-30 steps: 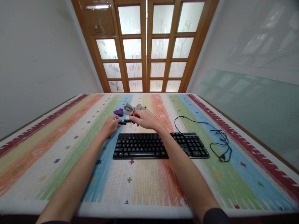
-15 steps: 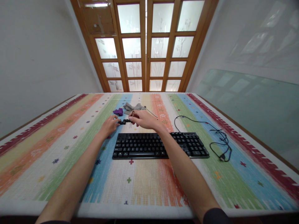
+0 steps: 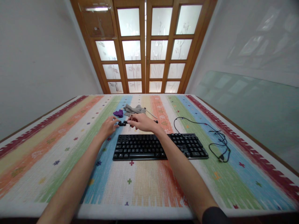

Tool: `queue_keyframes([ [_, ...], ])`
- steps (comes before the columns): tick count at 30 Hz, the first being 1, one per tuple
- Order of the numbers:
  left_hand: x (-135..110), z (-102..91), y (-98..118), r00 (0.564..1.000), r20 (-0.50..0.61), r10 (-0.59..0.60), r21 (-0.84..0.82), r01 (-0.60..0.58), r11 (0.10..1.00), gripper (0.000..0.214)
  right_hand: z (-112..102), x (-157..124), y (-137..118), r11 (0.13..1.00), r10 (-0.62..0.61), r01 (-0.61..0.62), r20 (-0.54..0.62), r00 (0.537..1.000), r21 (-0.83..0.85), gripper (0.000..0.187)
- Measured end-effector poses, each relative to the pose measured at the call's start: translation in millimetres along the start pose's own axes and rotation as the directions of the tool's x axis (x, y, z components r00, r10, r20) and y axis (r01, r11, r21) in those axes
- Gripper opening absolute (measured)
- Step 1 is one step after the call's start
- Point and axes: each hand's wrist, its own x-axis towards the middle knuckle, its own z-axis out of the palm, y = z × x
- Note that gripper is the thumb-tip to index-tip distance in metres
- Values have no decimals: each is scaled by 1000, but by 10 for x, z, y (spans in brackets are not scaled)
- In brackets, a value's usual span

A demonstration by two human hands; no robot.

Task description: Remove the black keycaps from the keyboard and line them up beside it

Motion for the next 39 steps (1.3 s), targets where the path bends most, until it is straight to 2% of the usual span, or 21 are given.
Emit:
queue_keyframes([
  [4, -32, -98, 110, 999, -50, 3, -33, -4, 999, 21, 34, 4, 2, 1000, -1, 1, 21, 1000, -20, 15],
  [9, -113, -189, 421, 993, -99, 58, -143, -71, 987, 20, 75, -30, -9, 1000, 10, -9, 66, 998, -9, 17],
  [13, -210, -219, 641, 990, -86, 115, -221, -132, 966, 21, 106, -124, 15, 999, 27, -24, 75, 997, -38, 20],
  [15, -253, -215, 698, 989, -62, 131, -246, -142, 959, 22, 129, -191, 39, 999, 35, -35, 82, 996, 0, 22],
  [17, -288, -197, 724, 990, -43, 132, -274, -139, 952, 23, 161, -261, 65, 997, 42, -47, 84, 996, 63, 22],
  [20, -330, -157, 734, 993, -33, 115, -311, -119, 943, 27, 218, -353, 99, 991, 65, -68, 24, 998, 116, 22],
  [26, -400, -109, 738, 992, -29, 123, -352, -125, 927, 30, 302, -437, 144, 995, 67, -61, -79, 995, 79, 21],
  [33, -420, -81, 736, 992, -21, 122, -402, -121, 908, 26, 402, -401, 167, 992, 108, -96, -170, 980, 79, 20],
  [39, -411, -101, 757, 993, -19, 114, -427, -112, 898, 25, 486, -338, 182, 996, 69, -58, -147, 987, 74, 17],
])
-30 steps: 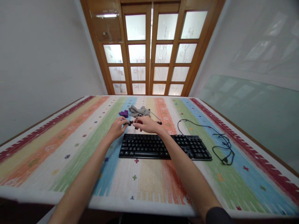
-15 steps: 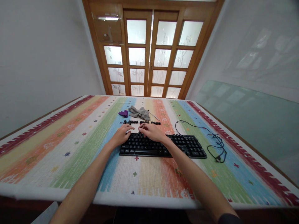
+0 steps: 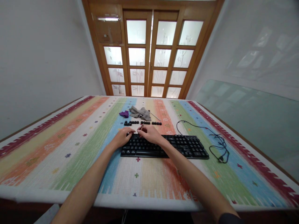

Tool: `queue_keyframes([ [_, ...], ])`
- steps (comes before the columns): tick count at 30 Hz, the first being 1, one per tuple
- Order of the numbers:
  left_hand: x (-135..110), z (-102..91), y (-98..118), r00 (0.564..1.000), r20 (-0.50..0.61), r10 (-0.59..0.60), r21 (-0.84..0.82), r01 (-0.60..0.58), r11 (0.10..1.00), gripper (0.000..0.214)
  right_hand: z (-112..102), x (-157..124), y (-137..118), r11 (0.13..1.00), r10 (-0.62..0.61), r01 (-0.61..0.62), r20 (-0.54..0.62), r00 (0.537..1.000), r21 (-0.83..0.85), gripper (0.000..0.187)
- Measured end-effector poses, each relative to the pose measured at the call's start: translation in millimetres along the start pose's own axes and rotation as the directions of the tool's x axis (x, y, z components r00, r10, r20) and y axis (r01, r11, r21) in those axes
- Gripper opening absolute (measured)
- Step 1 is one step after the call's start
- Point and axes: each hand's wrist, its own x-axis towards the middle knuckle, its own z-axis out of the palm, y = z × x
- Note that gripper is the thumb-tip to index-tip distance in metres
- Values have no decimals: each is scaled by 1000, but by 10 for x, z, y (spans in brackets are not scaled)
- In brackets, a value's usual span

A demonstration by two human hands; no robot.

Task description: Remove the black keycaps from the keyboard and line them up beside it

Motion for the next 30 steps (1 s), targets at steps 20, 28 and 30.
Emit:
queue_keyframes([
  [20, -10, -33, 52, 998, 58, 20, -23, -19, 1000, 19, 6, 350, -82, 956, 8, 16, 83, 996, -292, 27],
  [28, -11, -44, 108, 996, 92, -2, 13, 1, 1000, 19, 50, 371, 80, 993, 88, -85, 39, 995, -85, 34],
  [30, -13, -50, 114, 995, 99, -7, 9, 6, 1000, 20, 55, 384, 128, 990, 137, -136, 52, 989, -25, 34],
])
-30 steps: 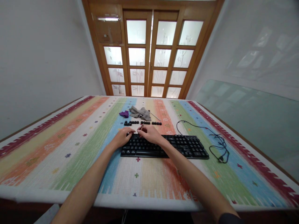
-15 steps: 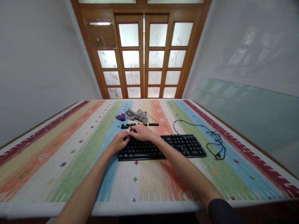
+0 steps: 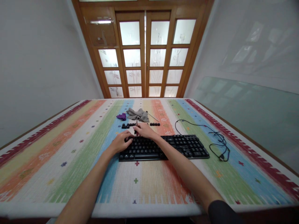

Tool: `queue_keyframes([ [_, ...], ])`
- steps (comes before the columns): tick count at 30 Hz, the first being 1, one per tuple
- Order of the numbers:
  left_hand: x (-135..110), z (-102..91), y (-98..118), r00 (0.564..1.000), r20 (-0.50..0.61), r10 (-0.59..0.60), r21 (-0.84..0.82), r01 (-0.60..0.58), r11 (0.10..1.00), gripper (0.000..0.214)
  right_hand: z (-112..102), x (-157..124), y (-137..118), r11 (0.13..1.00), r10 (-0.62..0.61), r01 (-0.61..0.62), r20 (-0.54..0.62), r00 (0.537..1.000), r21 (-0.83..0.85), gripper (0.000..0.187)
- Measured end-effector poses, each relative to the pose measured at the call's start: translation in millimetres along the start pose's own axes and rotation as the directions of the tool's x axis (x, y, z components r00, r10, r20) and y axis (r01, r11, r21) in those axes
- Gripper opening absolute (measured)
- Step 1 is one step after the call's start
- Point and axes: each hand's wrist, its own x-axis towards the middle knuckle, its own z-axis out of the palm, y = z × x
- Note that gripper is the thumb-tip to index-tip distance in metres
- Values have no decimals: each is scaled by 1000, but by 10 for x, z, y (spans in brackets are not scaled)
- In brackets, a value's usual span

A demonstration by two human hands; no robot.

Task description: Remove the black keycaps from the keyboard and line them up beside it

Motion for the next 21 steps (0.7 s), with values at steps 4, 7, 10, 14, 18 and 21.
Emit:
queue_keyframes([
  [4, -8, -17, 13, 1000, -26, -3, -17, 3, 1000, 21, -41, 16, 16, 996, 19, -20, 12, 1000, 89, 31],
  [7, -7, -17, 37, 997, -82, -17, -71, 11, 997, 25, -83, 11, -14, 992, -6, 9, -18, 1000, 130, 30],
  [10, 3, -5, 62, 989, -136, -64, -155, 43, 987, 29, -107, 0, -39, 983, -67, 70, -24, 997, 169, 28],
  [14, 21, 0, 47, 973, -182, -144, -266, 93, 959, 31, -126, -18, -52, 970, -114, 114, -9, 993, 216, 22],
  [18, 39, -19, 5, 965, -178, -193, -376, 114, 919, 33, -158, -26, -52, 946, -187, 175, 20, 982, 275, 21],
  [21, 46, -23, -11, 958, -167, -232, -475, 128, 870, 36, -183, -28, -52, 926, -235, 213, 36, 971, 312, 22],
])
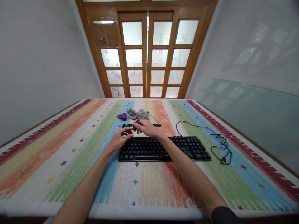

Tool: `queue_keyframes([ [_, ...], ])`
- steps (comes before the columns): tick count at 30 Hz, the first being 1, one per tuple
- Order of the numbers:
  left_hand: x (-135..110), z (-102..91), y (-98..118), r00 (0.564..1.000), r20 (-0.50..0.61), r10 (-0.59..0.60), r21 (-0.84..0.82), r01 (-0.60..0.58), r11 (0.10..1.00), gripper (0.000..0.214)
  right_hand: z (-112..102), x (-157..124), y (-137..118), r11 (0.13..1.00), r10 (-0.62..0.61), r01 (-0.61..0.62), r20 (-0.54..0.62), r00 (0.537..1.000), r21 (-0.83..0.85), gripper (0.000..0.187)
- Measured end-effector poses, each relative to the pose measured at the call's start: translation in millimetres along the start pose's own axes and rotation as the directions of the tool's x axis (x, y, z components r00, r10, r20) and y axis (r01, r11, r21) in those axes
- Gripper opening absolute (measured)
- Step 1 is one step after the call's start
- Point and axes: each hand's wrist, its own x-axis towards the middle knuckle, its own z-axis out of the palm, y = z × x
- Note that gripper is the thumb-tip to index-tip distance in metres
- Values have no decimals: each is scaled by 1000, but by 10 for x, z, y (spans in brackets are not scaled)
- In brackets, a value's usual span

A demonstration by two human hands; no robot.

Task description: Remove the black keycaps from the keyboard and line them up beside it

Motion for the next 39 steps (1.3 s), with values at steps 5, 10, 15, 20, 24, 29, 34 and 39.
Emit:
queue_keyframes([
  [5, -16, -3, -18, 998, 21, -63, -192, 66, 979, 45, -25, -53, -24, 999, -9, 8, 16, 1000, 48, 22],
  [10, -40, -7, 3, 994, 66, -82, -319, 99, 943, 46, -9, -227, -9, 990, -14, 12, 13, 1000, 139, 24],
  [15, -53, 44, 65, 992, 94, -86, -348, 113, 931, 47, 65, -488, 66, 978, -23, 48, -125, 992, 205, 28],
  [20, -84, 137, 140, 990, 120, -77, -274, 107, 956, 38, 126, -744, 134, 981, 32, 23, -279, 960, 192, 33],
  [24, -105, 222, 133, 988, 148, -46, -251, 83, 964, 33, 161, -885, 127, 980, 77, -6, -347, 935, 199, 32],
  [29, -100, 289, 67, 992, 124, 25, -255, 8, 967, 30, 220, -951, 86, 983, 95, -20, -410, 907, 182, 29],
  [34, -87, 277, 137, 992, 56, 112, -8, -112, 994, 15, 273, -941, 93, 980, 124, -35, -469, 875, 194, 32],
  [39, -40, 246, 236, 988, -18, 150, 129, -147, 981, 15, 270, -920, 83, 978, 141, -38, -515, 846, 204, 41],
])
